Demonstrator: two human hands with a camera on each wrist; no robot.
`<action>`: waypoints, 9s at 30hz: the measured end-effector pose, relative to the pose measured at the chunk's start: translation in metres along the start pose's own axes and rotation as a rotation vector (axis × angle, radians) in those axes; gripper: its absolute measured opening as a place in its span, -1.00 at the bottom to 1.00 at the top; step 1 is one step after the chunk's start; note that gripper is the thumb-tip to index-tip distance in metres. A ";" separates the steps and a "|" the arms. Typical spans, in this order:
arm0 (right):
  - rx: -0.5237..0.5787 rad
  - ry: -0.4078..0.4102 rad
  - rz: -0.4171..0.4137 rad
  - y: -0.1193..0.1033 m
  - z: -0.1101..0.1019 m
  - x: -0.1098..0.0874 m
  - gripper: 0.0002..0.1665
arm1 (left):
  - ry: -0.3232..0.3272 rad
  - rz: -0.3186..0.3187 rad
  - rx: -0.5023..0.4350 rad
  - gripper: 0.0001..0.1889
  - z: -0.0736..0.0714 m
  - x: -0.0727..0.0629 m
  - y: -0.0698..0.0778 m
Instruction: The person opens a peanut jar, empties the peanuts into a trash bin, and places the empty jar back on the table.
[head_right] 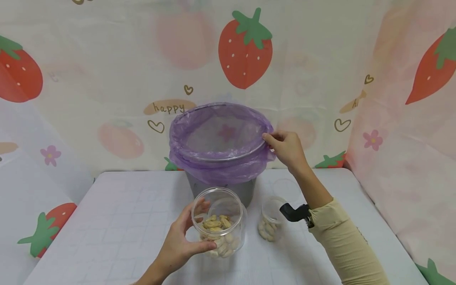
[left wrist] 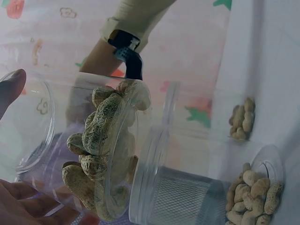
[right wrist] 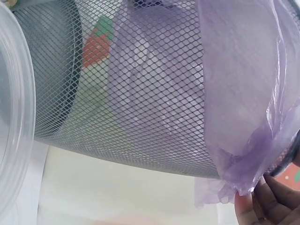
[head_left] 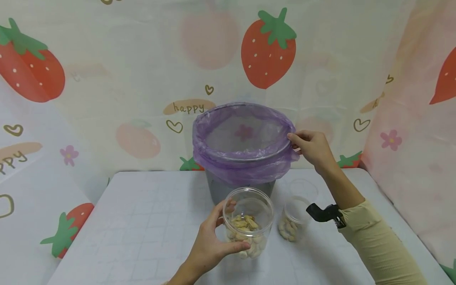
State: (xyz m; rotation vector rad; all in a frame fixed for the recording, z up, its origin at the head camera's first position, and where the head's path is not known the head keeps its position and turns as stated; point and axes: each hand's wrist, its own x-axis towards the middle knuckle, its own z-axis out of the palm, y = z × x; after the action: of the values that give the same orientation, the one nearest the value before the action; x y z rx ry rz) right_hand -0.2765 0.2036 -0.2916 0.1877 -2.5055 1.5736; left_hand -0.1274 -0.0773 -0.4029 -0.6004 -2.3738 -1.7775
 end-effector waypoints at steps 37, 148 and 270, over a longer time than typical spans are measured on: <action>-0.005 -0.015 0.022 0.000 0.001 0.001 -0.47 | 0.233 0.003 0.153 -0.01 -0.073 0.008 -0.002; 0.029 -0.011 0.014 0.002 0.000 -0.003 -0.54 | 0.150 0.646 1.422 0.04 -0.184 0.179 0.073; 0.031 -0.010 0.042 0.005 0.002 -0.001 -0.46 | 0.062 0.626 1.448 0.04 -0.157 0.199 0.081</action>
State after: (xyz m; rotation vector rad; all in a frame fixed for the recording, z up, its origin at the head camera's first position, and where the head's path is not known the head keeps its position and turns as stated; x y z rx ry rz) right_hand -0.2768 0.2044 -0.2970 0.1482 -2.5093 1.6328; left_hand -0.3010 -0.1579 -0.2178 -0.7896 -2.2619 0.2782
